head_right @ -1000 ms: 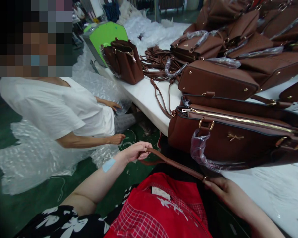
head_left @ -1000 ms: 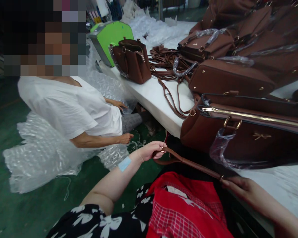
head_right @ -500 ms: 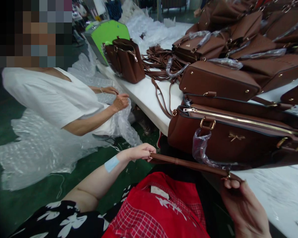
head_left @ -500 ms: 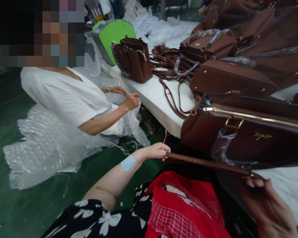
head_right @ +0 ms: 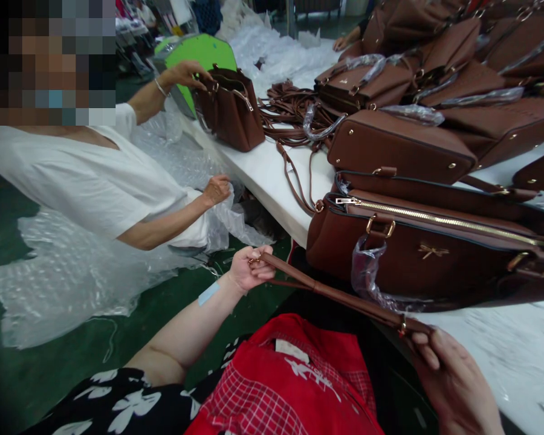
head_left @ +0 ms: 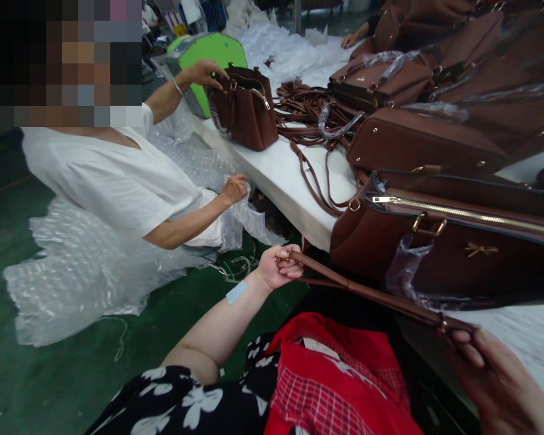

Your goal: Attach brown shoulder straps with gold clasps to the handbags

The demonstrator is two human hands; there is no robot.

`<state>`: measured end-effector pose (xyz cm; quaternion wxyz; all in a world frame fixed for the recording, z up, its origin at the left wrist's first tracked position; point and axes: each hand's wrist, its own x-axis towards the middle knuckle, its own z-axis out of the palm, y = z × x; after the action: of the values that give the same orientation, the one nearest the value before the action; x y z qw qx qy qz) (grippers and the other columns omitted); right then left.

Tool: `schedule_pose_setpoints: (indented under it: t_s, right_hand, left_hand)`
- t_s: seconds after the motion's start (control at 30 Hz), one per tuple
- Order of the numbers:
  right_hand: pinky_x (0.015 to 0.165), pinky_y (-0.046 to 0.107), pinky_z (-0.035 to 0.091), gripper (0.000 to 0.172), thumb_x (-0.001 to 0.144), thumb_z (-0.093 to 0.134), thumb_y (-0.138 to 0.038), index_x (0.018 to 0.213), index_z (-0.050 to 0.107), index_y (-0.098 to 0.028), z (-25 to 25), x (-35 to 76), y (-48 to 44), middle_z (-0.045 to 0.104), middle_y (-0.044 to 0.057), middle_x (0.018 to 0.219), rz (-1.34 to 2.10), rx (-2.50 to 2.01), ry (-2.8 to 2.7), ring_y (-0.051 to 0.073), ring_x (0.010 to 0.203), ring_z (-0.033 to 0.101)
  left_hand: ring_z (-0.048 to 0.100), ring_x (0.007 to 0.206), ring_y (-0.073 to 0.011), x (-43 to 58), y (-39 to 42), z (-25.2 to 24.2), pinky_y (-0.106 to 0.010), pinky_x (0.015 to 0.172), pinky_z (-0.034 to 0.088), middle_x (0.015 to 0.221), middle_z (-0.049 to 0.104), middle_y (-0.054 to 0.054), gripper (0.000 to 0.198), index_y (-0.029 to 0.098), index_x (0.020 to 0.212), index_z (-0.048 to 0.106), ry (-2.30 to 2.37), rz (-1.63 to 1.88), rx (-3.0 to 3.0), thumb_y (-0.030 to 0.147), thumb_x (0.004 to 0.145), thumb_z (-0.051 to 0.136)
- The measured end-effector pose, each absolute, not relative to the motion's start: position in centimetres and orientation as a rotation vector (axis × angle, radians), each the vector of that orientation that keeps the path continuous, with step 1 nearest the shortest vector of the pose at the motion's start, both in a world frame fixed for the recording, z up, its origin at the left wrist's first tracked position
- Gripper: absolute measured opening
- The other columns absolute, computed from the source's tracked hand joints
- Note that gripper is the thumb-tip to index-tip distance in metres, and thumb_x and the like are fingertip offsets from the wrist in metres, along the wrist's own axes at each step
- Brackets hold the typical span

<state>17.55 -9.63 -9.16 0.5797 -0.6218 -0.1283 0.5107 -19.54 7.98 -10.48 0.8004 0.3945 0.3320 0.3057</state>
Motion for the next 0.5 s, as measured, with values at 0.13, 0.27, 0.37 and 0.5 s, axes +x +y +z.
schedule_pose_setpoints:
  t_s: [0.13, 0.27, 0.37, 0.5]
  right_hand:
    - [0.064, 0.026, 0.053, 0.036, 0.064, 0.078, -0.055, 0.069, 0.072, -0.020, -8.5, 18.0, -10.0, 0.072, 0.006, 0.078, 1.434, -1.756, -0.757, 0.022, 0.074, 0.065]
    - [0.066, 0.026, 0.049, 0.042, 0.077, 0.067, -0.061, 0.067, 0.072, -0.020, -7.9, 16.4, -8.7, 0.067, 0.004, 0.072, 1.579, -1.831, -1.310, 0.020, 0.073, 0.060]
    - [0.081, 0.031, 0.050, 0.039, 0.078, 0.066, -0.060, 0.077, 0.078, -0.022, -8.5, 16.2, -7.8, 0.071, 0.006, 0.080, 1.610, -1.786, -1.561, 0.025, 0.086, 0.063]
    - [0.078, 0.031, 0.051, 0.040, 0.077, 0.067, -0.058, 0.070, 0.076, -0.021, -9.9, 18.1, -8.6, 0.070, 0.009, 0.086, 1.424, -1.736, -1.353, 0.026, 0.089, 0.062]
  left_hand:
    - [0.018, 0.039, -0.0050, -20.5, 8.6, -9.8, -0.021, 0.044, 0.013, 0.044, 0.032, 0.008, 0.017, 0.016, 0.066, 0.054, 0.720, 0.543, 0.983, 0.031, 0.058, 0.055]
    - [0.039, 0.053, -0.0086, -20.9, 8.9, -9.1, -0.021, 0.051, 0.025, 0.055, 0.047, 0.004, 0.010, 0.015, 0.064, 0.055, 0.741, 0.341, 1.508, 0.019, 0.059, 0.048]
    - [0.038, 0.054, -0.0095, -20.7, 8.7, -8.6, -0.023, 0.054, 0.026, 0.054, 0.044, 0.005, 0.010, 0.016, 0.065, 0.055, 0.800, 0.215, 1.843, 0.014, 0.062, 0.045]
    - [0.036, 0.054, -0.0109, -20.5, 8.3, -8.8, -0.026, 0.055, 0.024, 0.053, 0.044, 0.004, 0.008, 0.017, 0.063, 0.055, 0.948, 0.133, 2.096, 0.012, 0.064, 0.049]
